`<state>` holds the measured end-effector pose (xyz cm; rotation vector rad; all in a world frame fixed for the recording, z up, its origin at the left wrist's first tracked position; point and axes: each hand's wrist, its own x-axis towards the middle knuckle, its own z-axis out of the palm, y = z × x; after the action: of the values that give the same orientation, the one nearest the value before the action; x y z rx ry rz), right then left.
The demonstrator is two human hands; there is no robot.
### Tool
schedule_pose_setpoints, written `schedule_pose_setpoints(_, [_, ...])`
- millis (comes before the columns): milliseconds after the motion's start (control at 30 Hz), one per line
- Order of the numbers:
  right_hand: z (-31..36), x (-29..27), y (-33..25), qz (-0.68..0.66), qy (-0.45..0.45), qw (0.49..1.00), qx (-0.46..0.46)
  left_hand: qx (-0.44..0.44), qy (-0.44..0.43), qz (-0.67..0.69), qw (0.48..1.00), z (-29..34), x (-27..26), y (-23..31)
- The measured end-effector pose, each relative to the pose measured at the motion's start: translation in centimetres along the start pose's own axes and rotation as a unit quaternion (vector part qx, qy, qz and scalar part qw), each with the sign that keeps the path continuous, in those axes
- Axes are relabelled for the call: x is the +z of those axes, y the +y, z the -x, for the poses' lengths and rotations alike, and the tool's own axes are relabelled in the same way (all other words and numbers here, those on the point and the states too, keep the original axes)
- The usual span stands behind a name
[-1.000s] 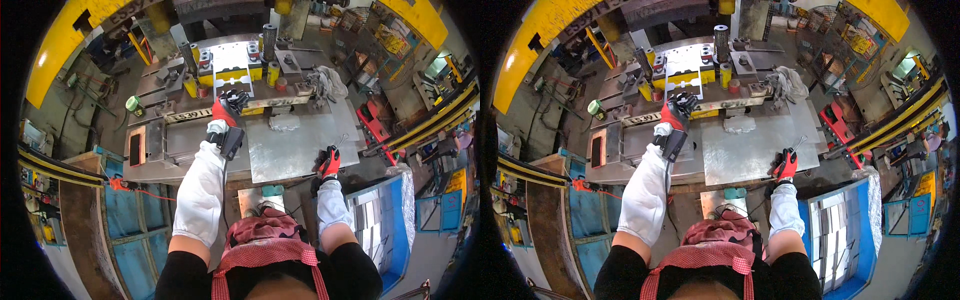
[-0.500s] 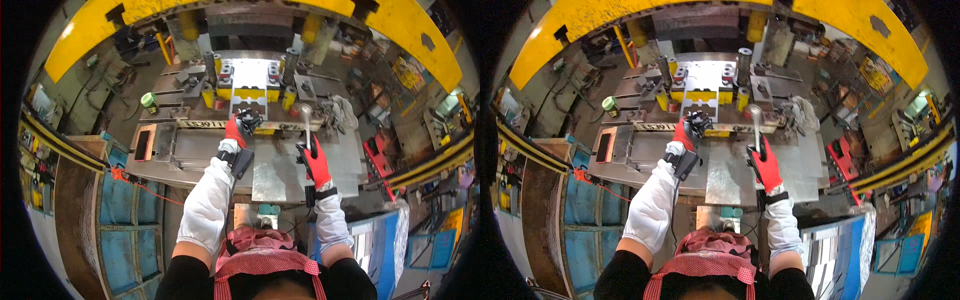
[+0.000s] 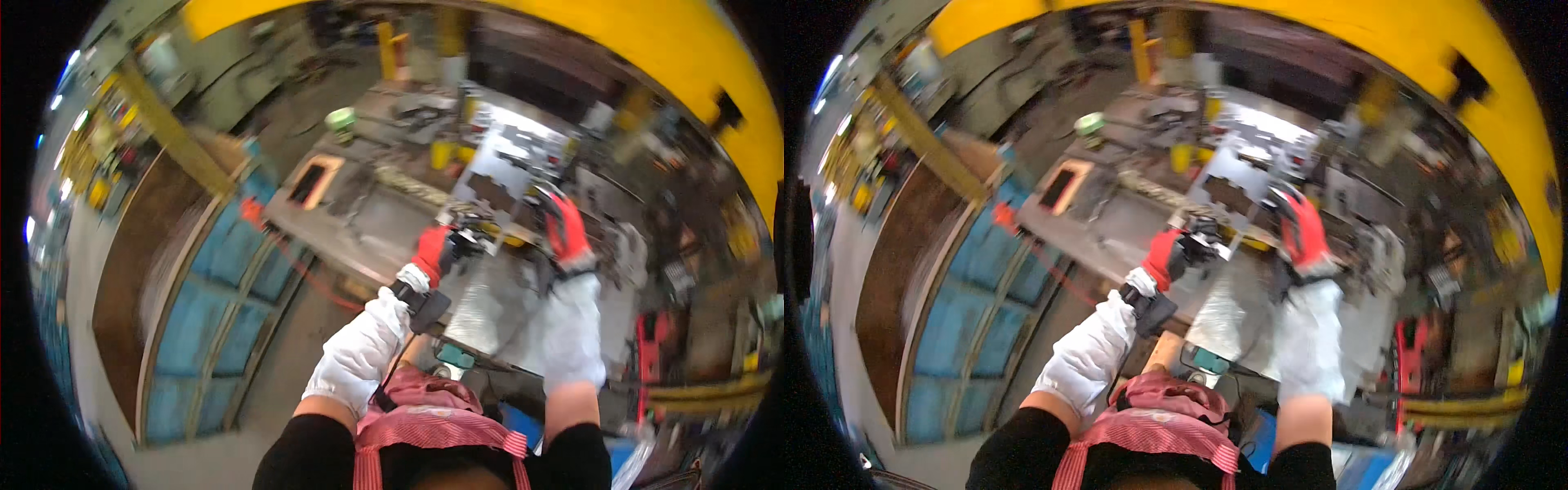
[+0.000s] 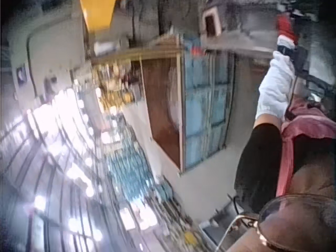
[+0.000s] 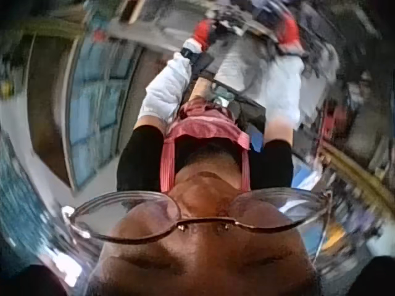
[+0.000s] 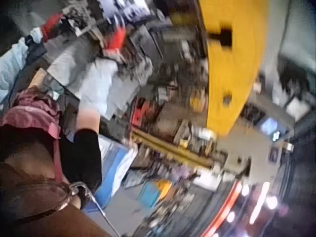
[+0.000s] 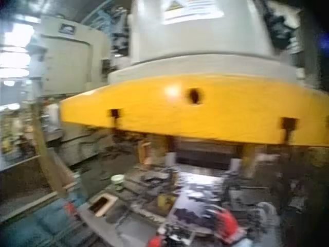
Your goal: Operating a large industrial press machine to stamp or form metal sheets.
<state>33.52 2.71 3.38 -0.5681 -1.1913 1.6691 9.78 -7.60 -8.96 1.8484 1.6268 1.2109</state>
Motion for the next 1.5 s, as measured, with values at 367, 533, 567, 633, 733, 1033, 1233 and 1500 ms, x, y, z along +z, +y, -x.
schedule_pose_setpoints(367, [22.0, -0.1, 0.3, 0.101, 0.212, 0.954, 0.187, -0.347, 0.219, 0.118, 0.904, 37.4, -31.2, -7.6])
schedule_pose_setpoints(533, [21.3, -3.8, 2.5, 0.165, 0.177, 0.945, 0.220, -0.237, 0.304, 0.340, 0.858, 41.6, -56.2, -15.0])
schedule_pose_setpoints(567, [23.2, -5.3, 2.4, 0.113, 0.183, 0.949, 0.232, -0.203, 0.251, 0.354, 0.877, 37.6, -61.2, -13.9])
schedule_pose_setpoints(633, [23.5, -3.9, 2.0, 0.159, 0.194, 0.944, 0.213, -0.287, 0.458, 0.186, 0.820, 33.2, -57.0, -18.8])
schedule_pose_setpoints(733, [24.3, -5.7, 2.9, 0.141, 0.196, 0.942, 0.234, -0.344, 0.448, 0.073, 0.822, 24.1, -47.1, -22.1])
schedule_pose_setpoints(1033, [23.0, -9.8, 8.6, 0.126, 0.208, 0.942, 0.230, -0.359, 0.182, 0.097, 0.910, 20.9, -18.3, -19.2])
schedule_pose_setpoints(1233, [22.7, -6.0, 6.1, 0.108, 0.246, 0.947, 0.178, -0.488, 0.187, 0.111, 0.845, 27.6, -14.0, -12.5])
schedule_pose_setpoints(1500, [10.0, -2.0, 9.2, 0.134, -0.038, 0.965, 0.222, -0.443, 0.227, 0.126, 0.858, 31.5, -11.5, -11.9])
